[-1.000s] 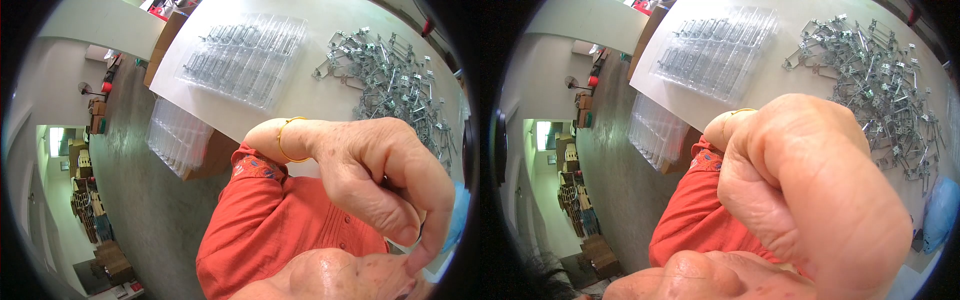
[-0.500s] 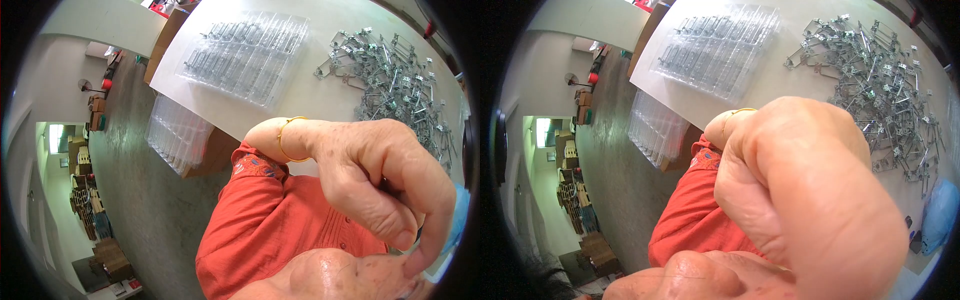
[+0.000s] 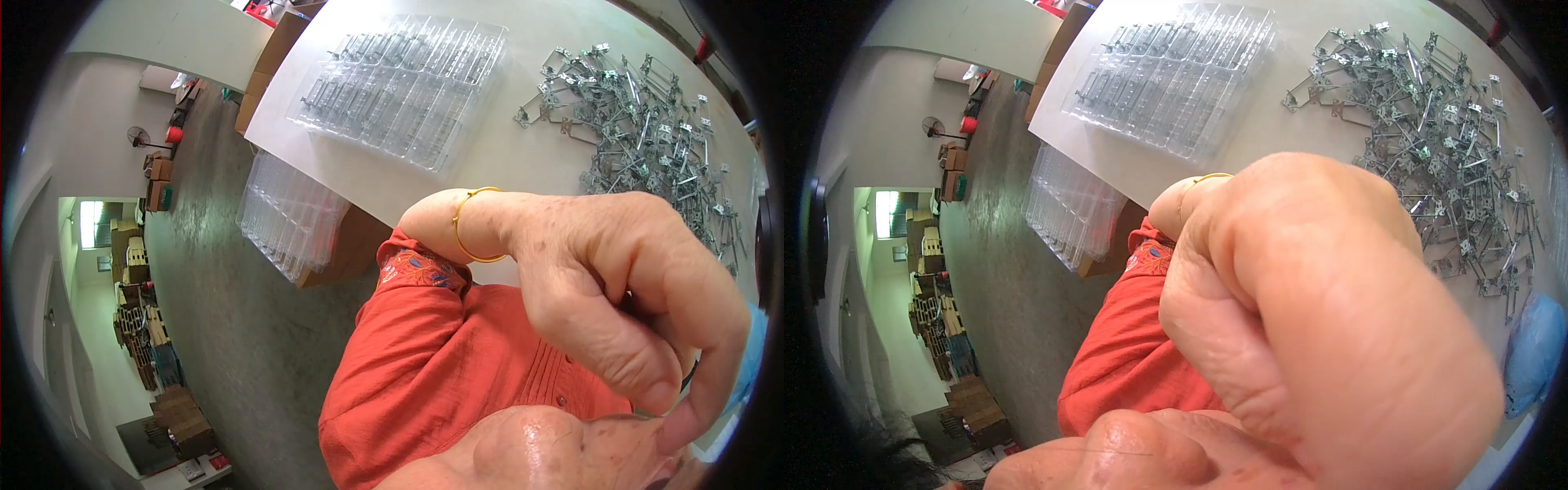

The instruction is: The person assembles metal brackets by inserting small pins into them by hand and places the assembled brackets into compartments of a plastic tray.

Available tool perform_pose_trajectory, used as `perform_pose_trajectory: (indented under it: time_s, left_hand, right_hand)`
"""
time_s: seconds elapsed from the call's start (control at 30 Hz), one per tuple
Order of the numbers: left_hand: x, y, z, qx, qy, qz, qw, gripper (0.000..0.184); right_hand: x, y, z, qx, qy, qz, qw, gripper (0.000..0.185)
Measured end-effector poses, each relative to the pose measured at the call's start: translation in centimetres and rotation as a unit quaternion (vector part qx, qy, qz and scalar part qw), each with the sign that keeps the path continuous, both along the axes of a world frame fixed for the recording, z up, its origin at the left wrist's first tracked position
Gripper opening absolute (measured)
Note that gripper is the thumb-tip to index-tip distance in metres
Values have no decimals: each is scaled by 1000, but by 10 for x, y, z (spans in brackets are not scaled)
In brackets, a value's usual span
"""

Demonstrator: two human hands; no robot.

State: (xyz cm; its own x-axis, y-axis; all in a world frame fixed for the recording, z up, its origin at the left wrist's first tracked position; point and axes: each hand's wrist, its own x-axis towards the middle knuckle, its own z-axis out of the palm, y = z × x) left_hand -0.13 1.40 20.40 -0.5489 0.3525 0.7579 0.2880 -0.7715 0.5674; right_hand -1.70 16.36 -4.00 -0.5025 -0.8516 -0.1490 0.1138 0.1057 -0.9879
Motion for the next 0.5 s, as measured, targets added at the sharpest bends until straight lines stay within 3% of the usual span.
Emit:
perform_pose_trajectory:
  time_s: [0.17, 0.5]
  left_hand:
    - [5, -20, 6, -65, -78, -64, 993, 15]
    - [3, -18, 0, -32, -57, -76, 995, 16]
  right_hand:
    - [-1, 0, 2, -2, 2, 2, 1000, 5]
    - [-3, -2, 3, -2, 4, 3, 1000, 5]
